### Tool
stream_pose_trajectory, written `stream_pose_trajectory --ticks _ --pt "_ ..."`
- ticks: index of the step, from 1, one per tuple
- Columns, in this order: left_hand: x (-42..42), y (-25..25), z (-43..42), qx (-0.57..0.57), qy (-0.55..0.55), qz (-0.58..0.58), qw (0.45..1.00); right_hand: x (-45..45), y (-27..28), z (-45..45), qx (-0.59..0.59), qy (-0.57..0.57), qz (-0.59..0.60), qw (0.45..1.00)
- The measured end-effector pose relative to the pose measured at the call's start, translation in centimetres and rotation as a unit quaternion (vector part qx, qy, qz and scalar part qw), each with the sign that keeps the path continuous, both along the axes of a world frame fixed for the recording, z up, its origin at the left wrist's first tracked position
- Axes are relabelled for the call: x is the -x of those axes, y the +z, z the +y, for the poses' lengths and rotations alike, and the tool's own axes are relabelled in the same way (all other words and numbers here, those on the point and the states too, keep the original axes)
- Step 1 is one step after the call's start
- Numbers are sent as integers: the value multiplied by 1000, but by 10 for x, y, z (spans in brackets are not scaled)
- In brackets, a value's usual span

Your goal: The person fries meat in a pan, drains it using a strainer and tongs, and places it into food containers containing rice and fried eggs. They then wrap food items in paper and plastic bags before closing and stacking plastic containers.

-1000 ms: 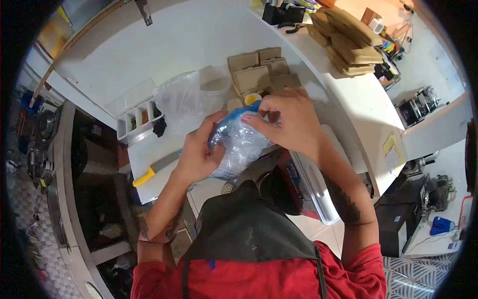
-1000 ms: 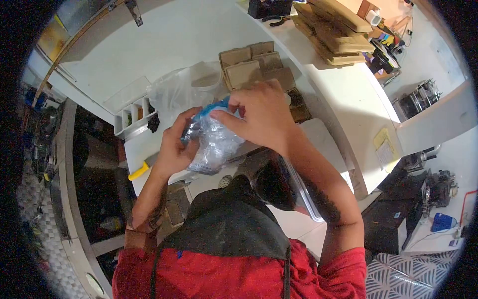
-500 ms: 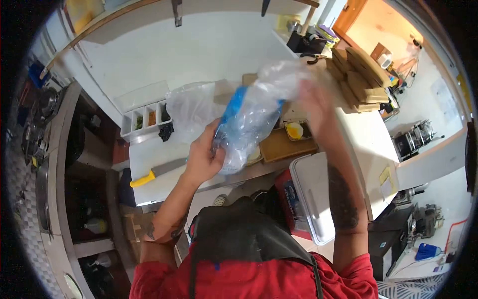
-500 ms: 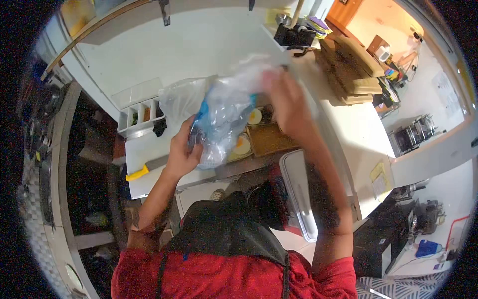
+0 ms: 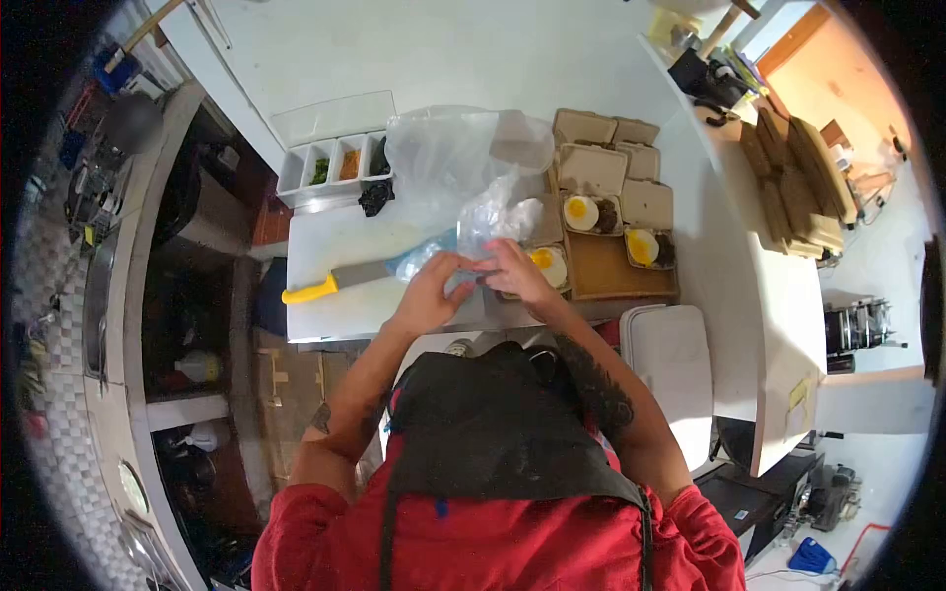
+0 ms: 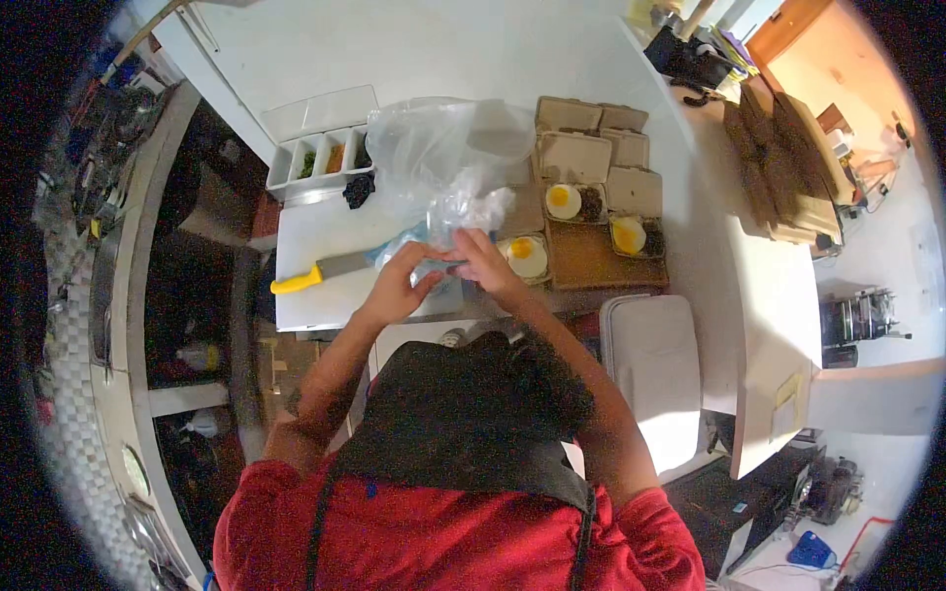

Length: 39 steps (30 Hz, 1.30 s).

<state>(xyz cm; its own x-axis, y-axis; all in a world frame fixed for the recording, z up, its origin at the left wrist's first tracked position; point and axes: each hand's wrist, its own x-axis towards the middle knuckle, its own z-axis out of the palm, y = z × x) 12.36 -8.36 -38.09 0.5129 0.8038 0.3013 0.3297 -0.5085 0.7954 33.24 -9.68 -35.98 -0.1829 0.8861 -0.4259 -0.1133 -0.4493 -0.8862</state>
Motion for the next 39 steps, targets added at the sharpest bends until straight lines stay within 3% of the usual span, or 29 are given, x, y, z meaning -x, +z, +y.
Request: stream_pose_trajectory --ticks 2,4,6,7,10,13,15,18,20,22,25,28,29,30,32,34,36,38,39 --pt "-5 -11 0 30 -13 8 999 3 -2 13 54 -66 13 996" --pt "-5 -19 5 37 4 53 998 -26 -36 21 -155 -99 -124 975" --pt "-2 -26 12 48 30 84 995 -57 -48 21 -222 -141 -181 948" --pt "1 -31 16 57 48 92 993 -69 -42 18 -187 -168 -171 953" --pt "15 -36 29 46 78 151 984 -85 3 -48 -70 65 -106 990" --pt "28 -39 47 60 93 167 980 -66 82 -137 -148 222 -245 932" --pt "35 -41 56 62 115 158 979 -72 101 -172 38 151 -273 949" --pt "37 -44 70 107 120 162 974 -84 52 -229 -138 129 -311 931" --pt "36 -47 79 96 103 156 978 -66 92 -214 58 69 -298 950" --pt "38 -51 87 92 101 152 979 -58 134 -196 196 48 -277 939" --pt "37 -46 92 129 110 141 975 -61 128 -210 180 42 -210 960" --pt "39 -57 98 125 95 121 980 -41 78 -205 186 -114 -135 967" --pt "38 -58 99 128 93 119 980 -36 14 -216 277 -220 41 934" --pt "37 -57 100 132 92 118 980 -34 -49 -227 354 -315 214 855" --pt "35 -56 101 126 98 118 980 -53 -105 -220 295 -99 -14 950" --pt "38 -55 97 111 105 131 980 -67 -137 -203 202 134 -230 942" --pt "43 -49 94 146 103 140 974 -64 -128 -198 131 244 -289 916" --pt "43 -45 94 134 102 159 973 -72 -74 -194 104 241 -215 941" --pt "45 -42 92 105 102 178 973 -71 -50 -210 13 137 -277 951"
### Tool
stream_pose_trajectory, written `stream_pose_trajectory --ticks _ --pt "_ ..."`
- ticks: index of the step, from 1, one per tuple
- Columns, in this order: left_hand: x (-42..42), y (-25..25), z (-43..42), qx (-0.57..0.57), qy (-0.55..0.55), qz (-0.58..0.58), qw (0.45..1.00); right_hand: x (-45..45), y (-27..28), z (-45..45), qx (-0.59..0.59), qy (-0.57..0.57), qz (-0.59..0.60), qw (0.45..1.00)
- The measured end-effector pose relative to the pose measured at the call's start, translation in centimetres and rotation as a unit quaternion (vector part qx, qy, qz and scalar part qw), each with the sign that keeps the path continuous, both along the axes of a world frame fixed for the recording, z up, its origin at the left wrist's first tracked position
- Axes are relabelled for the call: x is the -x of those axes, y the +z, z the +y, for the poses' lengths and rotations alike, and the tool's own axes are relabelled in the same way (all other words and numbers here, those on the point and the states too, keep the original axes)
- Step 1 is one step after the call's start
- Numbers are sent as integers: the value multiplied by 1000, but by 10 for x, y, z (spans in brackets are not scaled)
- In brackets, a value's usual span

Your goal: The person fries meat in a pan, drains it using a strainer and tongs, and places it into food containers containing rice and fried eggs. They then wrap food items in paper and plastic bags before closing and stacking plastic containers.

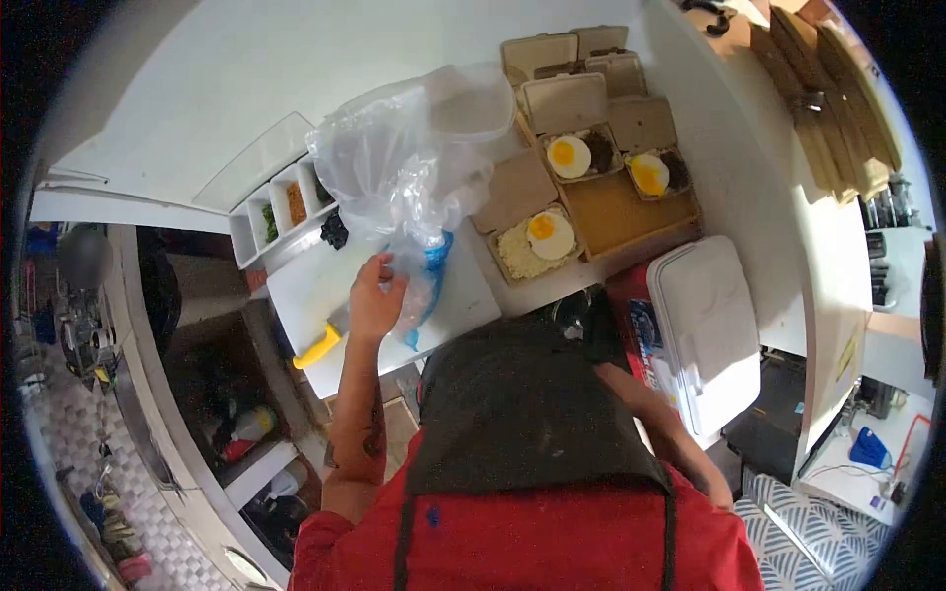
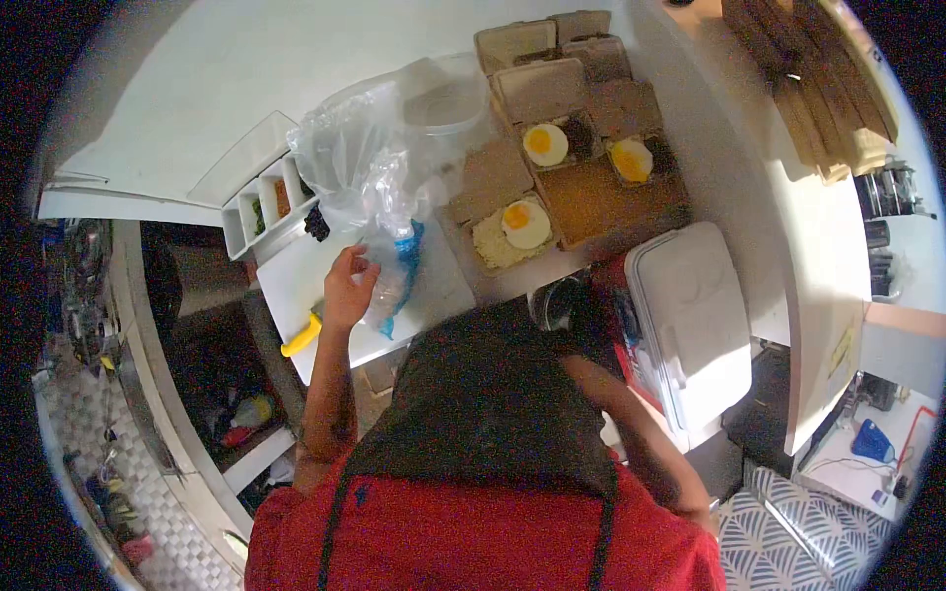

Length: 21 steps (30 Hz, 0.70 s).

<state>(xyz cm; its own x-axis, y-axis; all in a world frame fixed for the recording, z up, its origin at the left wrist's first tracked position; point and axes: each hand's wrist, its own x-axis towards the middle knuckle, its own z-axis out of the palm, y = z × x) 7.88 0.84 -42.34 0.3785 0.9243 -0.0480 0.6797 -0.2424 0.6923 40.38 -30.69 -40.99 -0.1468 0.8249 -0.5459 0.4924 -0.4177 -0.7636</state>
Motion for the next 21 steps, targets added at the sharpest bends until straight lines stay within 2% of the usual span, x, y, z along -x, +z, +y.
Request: stream_pose_trajectory --ticks 2,3,5,7,8,9,10,11,13,14,15,18,19,20,21 --pt "-4 16 -4 -83 1 39 996 -2 59 -5 -107 -39 -37 993" --pt "-16 34 -8 -140 8 56 989 -6 100 13 -90 -5 -31 995" --pt "-23 42 -7 -186 -35 107 976 -15 200 53 29 22 18 999" --pt "-18 32 5 -165 -133 172 962 -38 203 62 4 -16 4 1000" --pt "-13 22 14 -151 -158 203 955 -43 185 66 -12 -137 94 986" --pt "-7 9 24 -138 -187 230 945 -33 191 85 -91 -154 45 983" --pt "-9 3 31 -127 -218 255 933 -28 171 99 -66 -311 210 925" --pt "-12 8 31 -142 -211 209 944 -24 159 111 -115 -288 187 932" --pt "-8 32 22 -167 -184 125 961 -15 158 123 -109 -297 252 914" --pt "-8 41 17 -145 -162 124 968 -9 161 127 -52 -328 339 880" --pt "-7 50 10 -184 -155 98 966 -6 163 130 8 -352 423 835" --pt "-12 78 -24 -289 -116 44 949 -5 138 133 -75 -283 321 901" --pt "-17 80 -35 -298 -115 11 948 -4 126 141 -193 -217 242 926" --pt "-20 81 -45 -306 -115 -21 945 -4 113 153 -308 -148 160 926" --pt "-24 82 -57 -313 -116 -53 941 -1 106 158 -416 -78 76 903"
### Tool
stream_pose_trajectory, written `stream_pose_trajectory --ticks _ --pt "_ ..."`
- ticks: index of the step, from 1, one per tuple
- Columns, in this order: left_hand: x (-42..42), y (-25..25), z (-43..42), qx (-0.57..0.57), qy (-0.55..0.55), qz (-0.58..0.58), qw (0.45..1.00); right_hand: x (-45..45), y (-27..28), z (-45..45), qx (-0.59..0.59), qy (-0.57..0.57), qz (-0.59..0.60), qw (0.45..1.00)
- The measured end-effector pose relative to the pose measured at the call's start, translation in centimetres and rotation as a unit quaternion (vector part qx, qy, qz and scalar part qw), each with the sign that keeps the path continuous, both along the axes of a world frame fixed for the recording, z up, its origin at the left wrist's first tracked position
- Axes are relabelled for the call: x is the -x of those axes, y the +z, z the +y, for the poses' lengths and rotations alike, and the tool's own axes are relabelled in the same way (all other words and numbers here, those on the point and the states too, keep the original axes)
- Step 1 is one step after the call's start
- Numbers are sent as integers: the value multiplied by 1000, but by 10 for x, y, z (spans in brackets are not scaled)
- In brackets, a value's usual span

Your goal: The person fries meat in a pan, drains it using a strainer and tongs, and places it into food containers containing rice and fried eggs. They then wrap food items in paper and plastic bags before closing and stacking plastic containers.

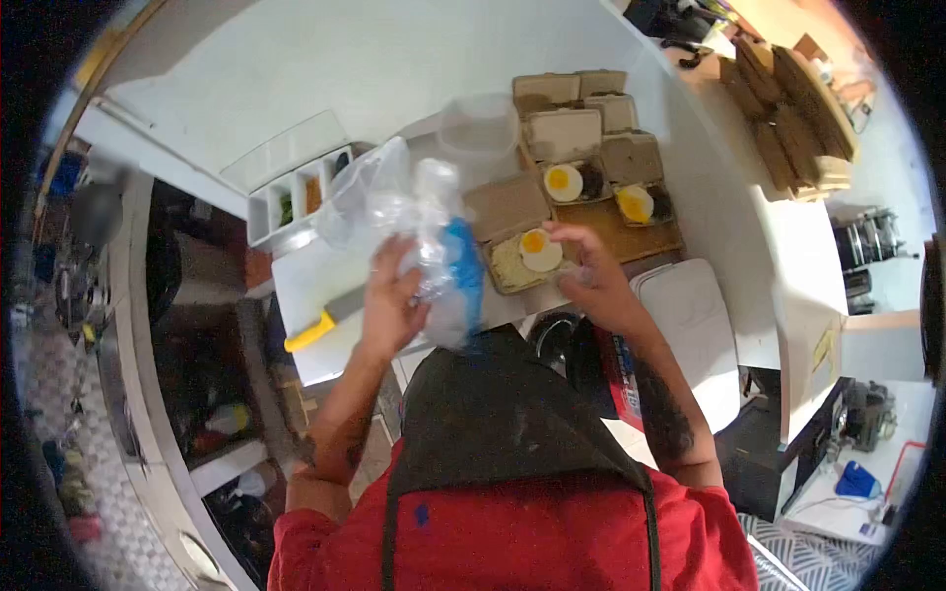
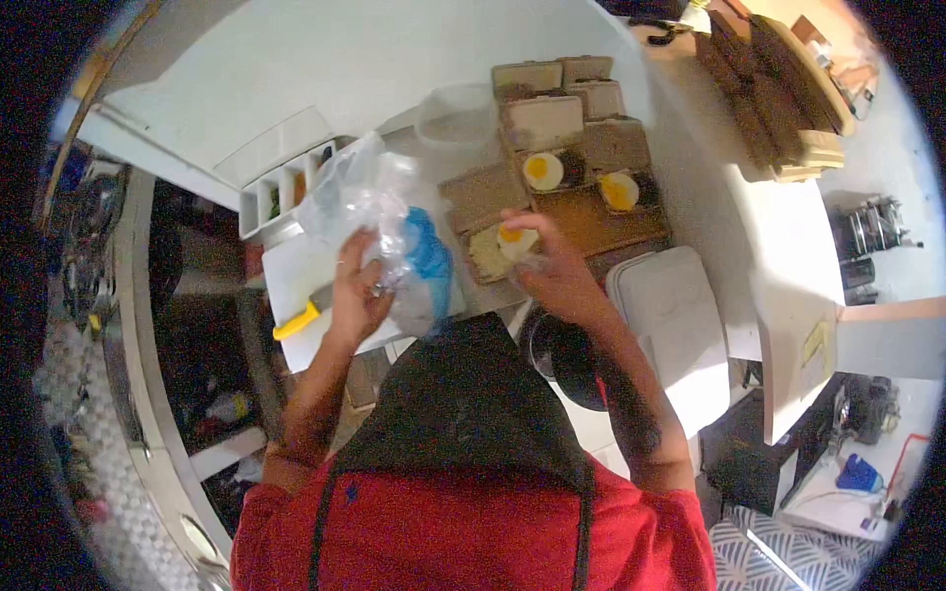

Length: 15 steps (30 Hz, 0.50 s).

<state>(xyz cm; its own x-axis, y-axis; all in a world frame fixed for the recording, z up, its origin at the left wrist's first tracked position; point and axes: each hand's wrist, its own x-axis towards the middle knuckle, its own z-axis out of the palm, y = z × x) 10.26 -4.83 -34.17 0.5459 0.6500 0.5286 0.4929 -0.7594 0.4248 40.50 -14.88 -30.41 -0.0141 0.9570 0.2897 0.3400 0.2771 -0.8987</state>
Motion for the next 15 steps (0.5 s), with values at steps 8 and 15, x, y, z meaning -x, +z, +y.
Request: stream_pose_trajectory --ticks 8,15 --pt "6 31 -101 260 -125 -153 945 57 -22 -10 106 226 -91 964" --pt "17 10 -133 470 -89 -234 846 99 -22 -69 105 141 74 982"
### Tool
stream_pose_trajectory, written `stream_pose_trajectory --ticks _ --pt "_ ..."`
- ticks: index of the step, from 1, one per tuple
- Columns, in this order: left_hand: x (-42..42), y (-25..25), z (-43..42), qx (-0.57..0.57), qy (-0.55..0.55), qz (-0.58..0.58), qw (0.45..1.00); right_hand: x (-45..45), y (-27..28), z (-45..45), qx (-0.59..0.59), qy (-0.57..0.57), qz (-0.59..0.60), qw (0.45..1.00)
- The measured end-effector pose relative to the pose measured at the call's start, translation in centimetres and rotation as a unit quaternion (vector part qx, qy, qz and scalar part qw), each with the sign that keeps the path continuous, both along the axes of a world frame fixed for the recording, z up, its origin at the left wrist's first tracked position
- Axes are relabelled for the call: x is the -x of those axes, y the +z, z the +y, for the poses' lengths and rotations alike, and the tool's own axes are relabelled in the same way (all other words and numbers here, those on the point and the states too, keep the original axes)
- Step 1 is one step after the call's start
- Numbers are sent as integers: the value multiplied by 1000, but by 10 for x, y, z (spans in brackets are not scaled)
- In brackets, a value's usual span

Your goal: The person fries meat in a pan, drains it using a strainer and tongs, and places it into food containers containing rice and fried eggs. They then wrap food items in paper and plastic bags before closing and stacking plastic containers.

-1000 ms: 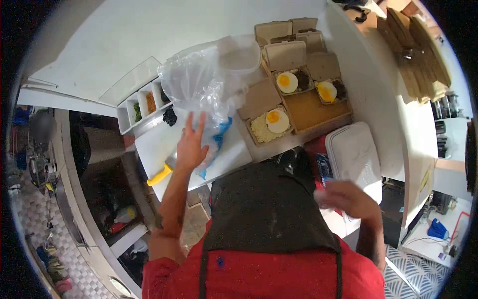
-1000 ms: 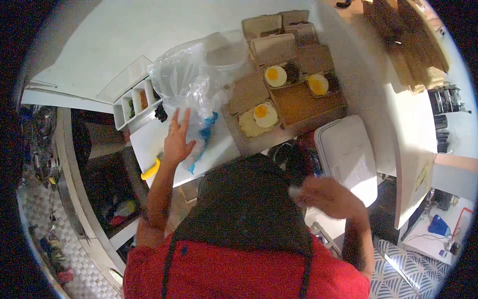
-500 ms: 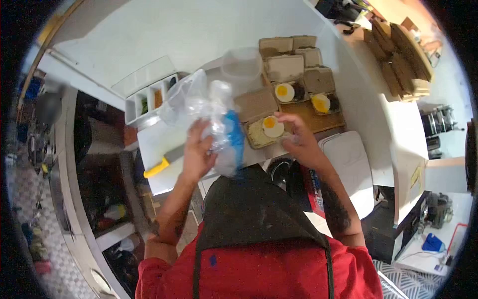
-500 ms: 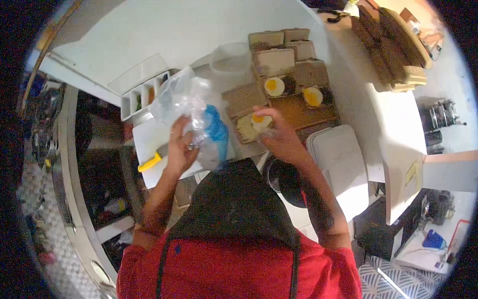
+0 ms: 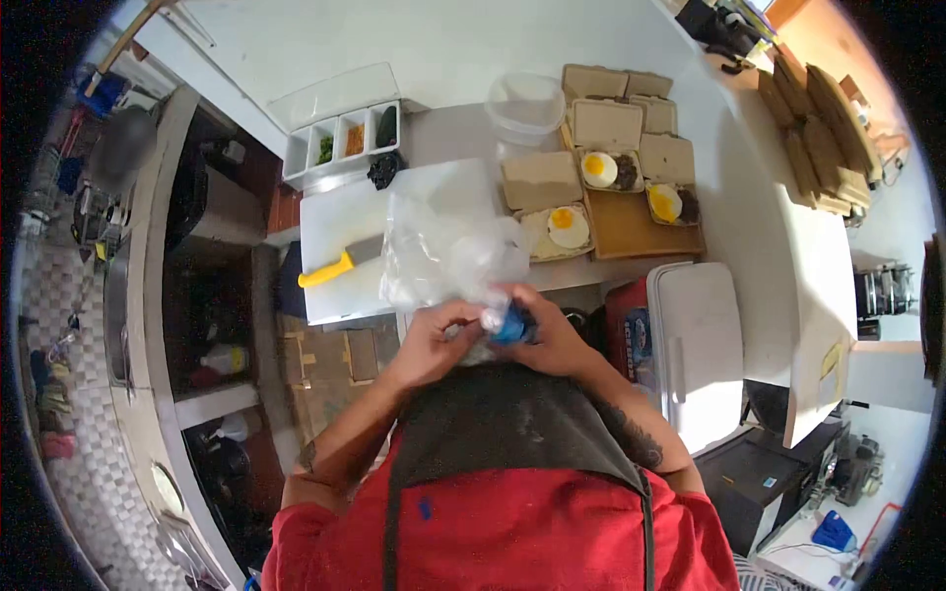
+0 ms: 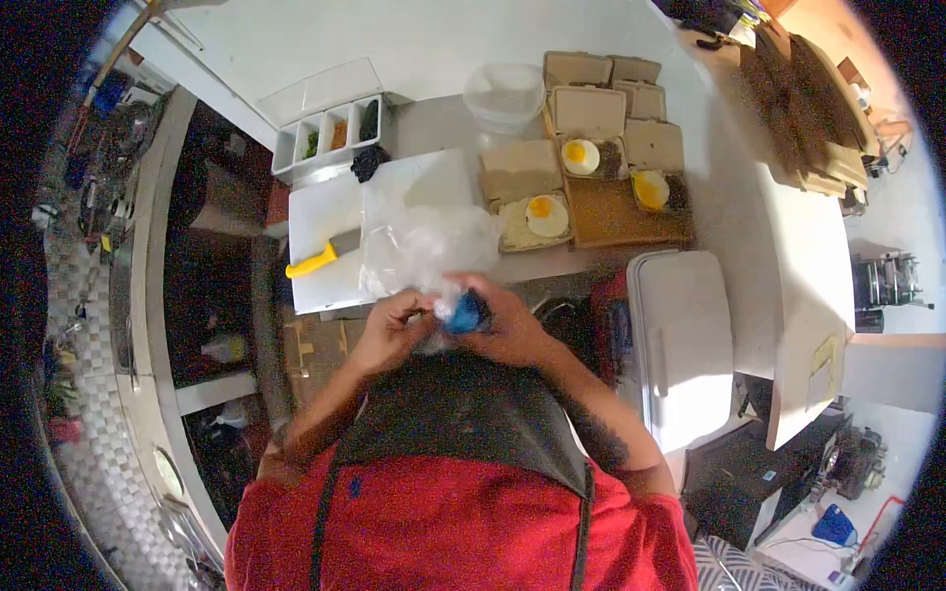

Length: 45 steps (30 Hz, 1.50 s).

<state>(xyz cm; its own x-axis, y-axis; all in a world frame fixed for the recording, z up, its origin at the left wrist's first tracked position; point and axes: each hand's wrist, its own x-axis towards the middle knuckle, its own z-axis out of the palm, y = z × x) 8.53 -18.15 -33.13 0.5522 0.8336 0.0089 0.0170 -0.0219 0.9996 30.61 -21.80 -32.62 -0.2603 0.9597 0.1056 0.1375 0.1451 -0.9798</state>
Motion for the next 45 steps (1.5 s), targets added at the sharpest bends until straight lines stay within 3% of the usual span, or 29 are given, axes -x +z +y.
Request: stream_pose_trajectory --ticks 1,2,3,5,6,7,9,12,15,18,21,24,25,28,30,31,33,34,37,39,41,44,45 --pt "1 -2 2 -42 -15 34 998 0 -5 -2 -29 19 -43 998" --pt "6 9 8 -45 -44 68 996 -2 -11 -6 15 16 -48 999" --pt "16 -4 23 -117 -11 43 992 -5 -15 -10 19 16 -41 999" --pt "28 -9 52 -115 105 -12 988 -8 -22 -18 28 15 -27 999" --pt "27 -5 63 -161 177 54 969 -8 -27 -20 -14 13 -13 1000" --pt "26 -7 76 -148 164 79 972 -9 -26 -20 -8 21 -8 1000" --pt "6 2 93 -259 83 99 957 -10 -23 -23 8 38 3 999" --pt "-22 21 104 -115 -210 168 956 -16 -25 -21 32 65 -39 997" --pt "-35 23 85 -192 -252 107 943 -17 -43 -32 87 -75 32 993" --pt "-40 12 68 -163 -238 102 952 -11 -28 -19 36 -159 104 981" --pt "-51 9 74 -191 -219 86 953 -11 -9 -2 13 -121 118 986" --pt "-53 10 95 -190 -295 206 914 -22 -16 18 -114 -73 -145 980" --pt "-53 11 102 -190 -316 244 897 -22 -15 21 -97 -117 -145 978" --pt "-32 21 107 -40 -234 189 953 -25 -15 32 5 -208 -171 963" --pt "-19 -1 105 91 -211 17 973 -30 -17 46 133 -220 -225 940" --pt "-17 -3 107 154 -194 -70 966 -26 -14 51 82 -184 -183 962" --pt "-16 -2 113 91 -158 4 983 -14 -2 62 -22 -105 -97 989" --pt "-18 0 114 61 -139 40 988 -10 5 70 -27 -74 -140 987" --pt "-29 -16 124 137 2 28 990 -7 8 89 -113 -40 -168 978" --pt "-32 -52 140 39 42 -1 998 0 6 99 -125 -58 -218 966" --pt "-46 -52 145 -60 98 26 993 11 4 106 -127 -57 -229 963" --pt "-50 -56 163 -144 77 246 956 29 -1 118 -115 -14 -179 977" --pt "-49 -63 167 -158 93 233 955 32 -6 122 -106 3 -157 982"
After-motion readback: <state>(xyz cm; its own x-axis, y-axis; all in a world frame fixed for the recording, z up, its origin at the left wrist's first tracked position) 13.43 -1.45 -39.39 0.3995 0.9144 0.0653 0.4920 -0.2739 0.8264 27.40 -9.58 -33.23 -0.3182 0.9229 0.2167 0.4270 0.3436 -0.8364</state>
